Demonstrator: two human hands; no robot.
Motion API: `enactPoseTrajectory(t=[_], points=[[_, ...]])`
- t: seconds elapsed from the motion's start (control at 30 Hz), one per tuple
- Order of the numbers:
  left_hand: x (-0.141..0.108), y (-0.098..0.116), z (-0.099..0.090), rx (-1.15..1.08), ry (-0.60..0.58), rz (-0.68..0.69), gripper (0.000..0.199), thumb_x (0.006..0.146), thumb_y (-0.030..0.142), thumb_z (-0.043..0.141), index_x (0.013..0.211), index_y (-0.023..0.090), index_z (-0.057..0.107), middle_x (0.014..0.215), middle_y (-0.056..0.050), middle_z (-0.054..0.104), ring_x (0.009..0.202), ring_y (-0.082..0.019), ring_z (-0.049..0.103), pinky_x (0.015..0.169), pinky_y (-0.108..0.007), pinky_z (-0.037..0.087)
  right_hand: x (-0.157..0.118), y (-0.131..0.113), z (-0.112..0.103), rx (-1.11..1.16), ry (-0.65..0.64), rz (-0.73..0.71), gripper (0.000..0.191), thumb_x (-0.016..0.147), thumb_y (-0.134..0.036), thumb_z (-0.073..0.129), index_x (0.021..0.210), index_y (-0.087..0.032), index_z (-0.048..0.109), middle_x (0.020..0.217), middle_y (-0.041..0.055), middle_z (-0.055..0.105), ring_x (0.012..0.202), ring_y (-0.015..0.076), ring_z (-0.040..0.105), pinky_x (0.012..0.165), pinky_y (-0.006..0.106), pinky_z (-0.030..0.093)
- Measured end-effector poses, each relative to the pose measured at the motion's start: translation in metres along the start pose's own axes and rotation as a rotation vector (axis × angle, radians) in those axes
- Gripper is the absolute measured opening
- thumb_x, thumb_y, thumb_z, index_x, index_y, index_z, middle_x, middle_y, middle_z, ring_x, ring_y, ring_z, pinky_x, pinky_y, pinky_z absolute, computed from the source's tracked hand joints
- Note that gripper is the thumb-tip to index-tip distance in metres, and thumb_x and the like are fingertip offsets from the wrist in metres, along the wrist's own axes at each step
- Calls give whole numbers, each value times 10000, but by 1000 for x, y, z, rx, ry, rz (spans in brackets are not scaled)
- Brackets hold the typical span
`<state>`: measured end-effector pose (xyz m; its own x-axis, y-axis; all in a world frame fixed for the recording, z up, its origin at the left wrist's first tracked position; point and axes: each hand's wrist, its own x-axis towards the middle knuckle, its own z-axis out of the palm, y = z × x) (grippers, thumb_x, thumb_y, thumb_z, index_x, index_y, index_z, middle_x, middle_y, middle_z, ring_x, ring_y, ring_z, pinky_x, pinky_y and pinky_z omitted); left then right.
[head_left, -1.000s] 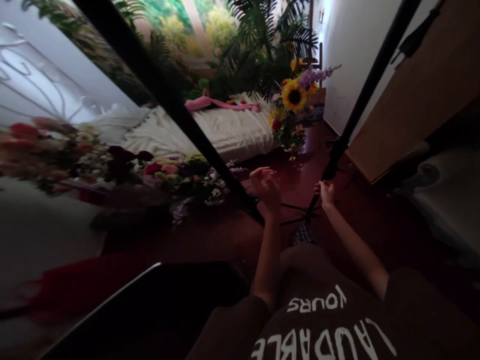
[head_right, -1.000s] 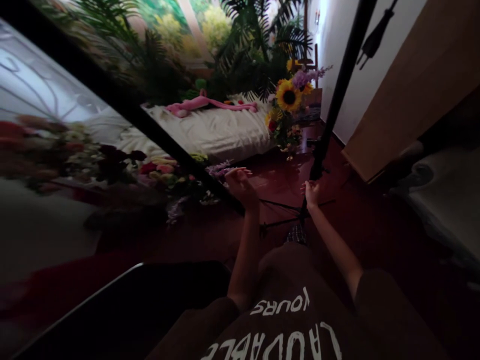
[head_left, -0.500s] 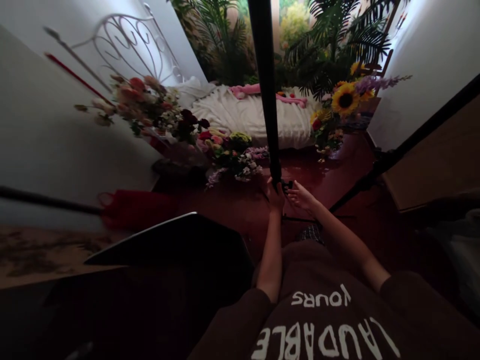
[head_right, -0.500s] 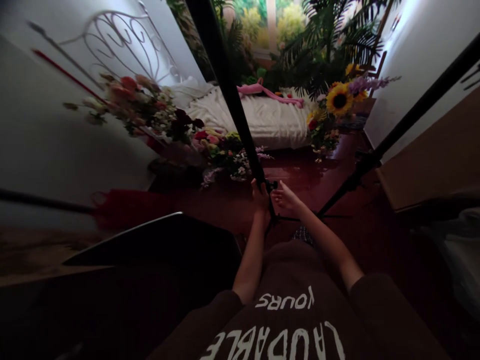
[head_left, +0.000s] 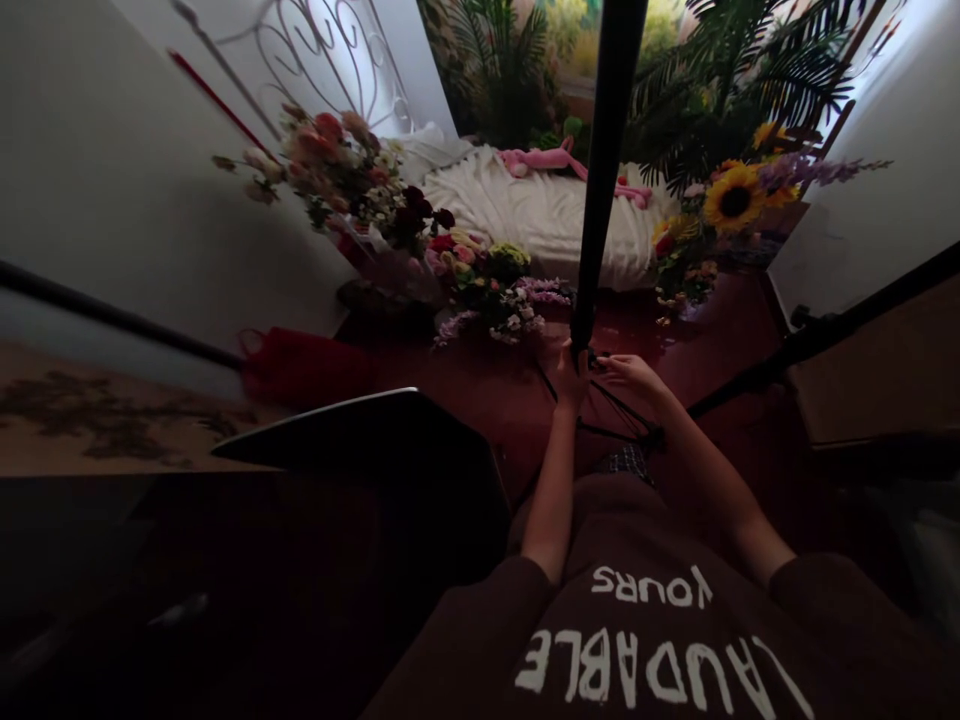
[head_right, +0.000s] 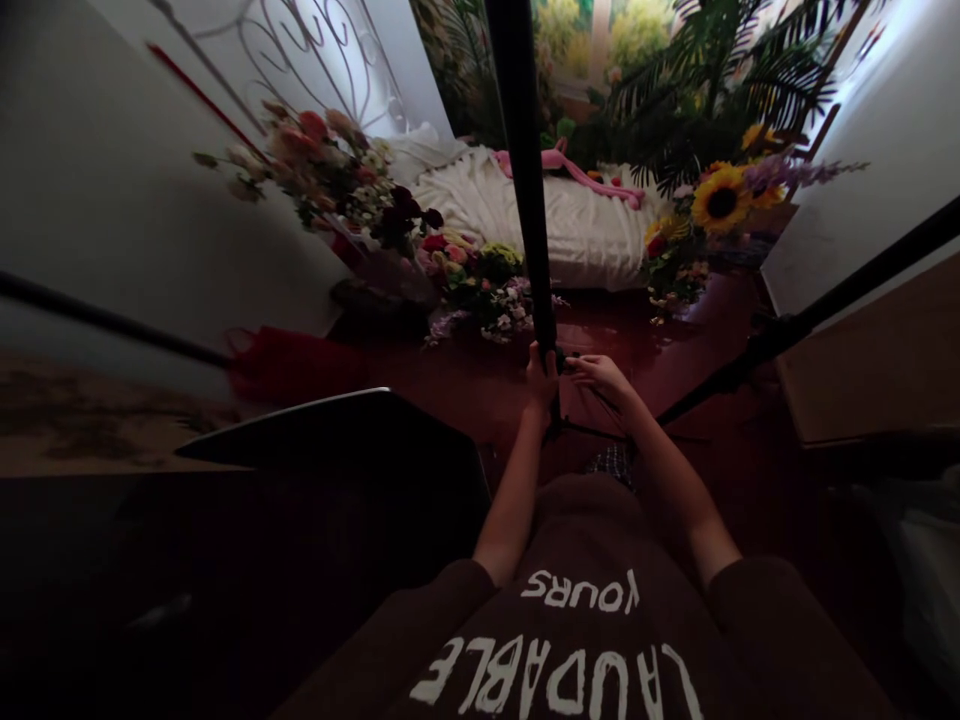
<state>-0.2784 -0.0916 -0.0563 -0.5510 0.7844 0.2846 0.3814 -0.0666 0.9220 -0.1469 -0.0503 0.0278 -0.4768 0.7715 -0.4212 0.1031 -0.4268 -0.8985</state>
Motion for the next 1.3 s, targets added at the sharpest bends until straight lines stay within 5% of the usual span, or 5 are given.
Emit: enactPoseTrajectory(t=[0.13,0.27,0.6,0.8,1.3], points=[[0,9,-4,7,18,23,480,938,535,370,1249,191,495,1162,-143,626,1078,-197,607,926,-323,464,-14,0,2,-425,167,-385,146,690,-226,763,817,-218,691,797,3,713,748,145,672,690,229,542],[4,27,-11,-4,58,113,489,947,546,325,1207,181,522,1166,-147,613,1134,-194,576,996,-334,430,-26,15,8,-549,216,-536,297,791,-258,641,1087,-244,624,1016,42,711,849,166,682,804,305,553],[25,74,-22,-33,160,175,493,920,584,392,1163,191,565,1124,-126,635,1127,-210,583,1018,-360,413,-56,42,10,-777,226,-595,511,879,-275,488,1388,-294,461,1371,48,562,1121,206,620,857,328,566],[35,97,-26,-103,138,194,511,927,587,376,1207,201,558,1158,-109,636,1141,-191,587,1010,-325,427,-53,45,10,-901,266,-554,595,896,-298,479,1480,-309,367,1304,55,615,1065,229,637,848,325,548],[39,95,-28,-143,104,197,491,920,579,405,1223,225,560,1149,-89,639,1128,-189,593,1016,-347,445,-20,30,18,-595,435,-567,348,877,-551,544,977,-234,648,964,84,682,902,214,637,839,309,482]])
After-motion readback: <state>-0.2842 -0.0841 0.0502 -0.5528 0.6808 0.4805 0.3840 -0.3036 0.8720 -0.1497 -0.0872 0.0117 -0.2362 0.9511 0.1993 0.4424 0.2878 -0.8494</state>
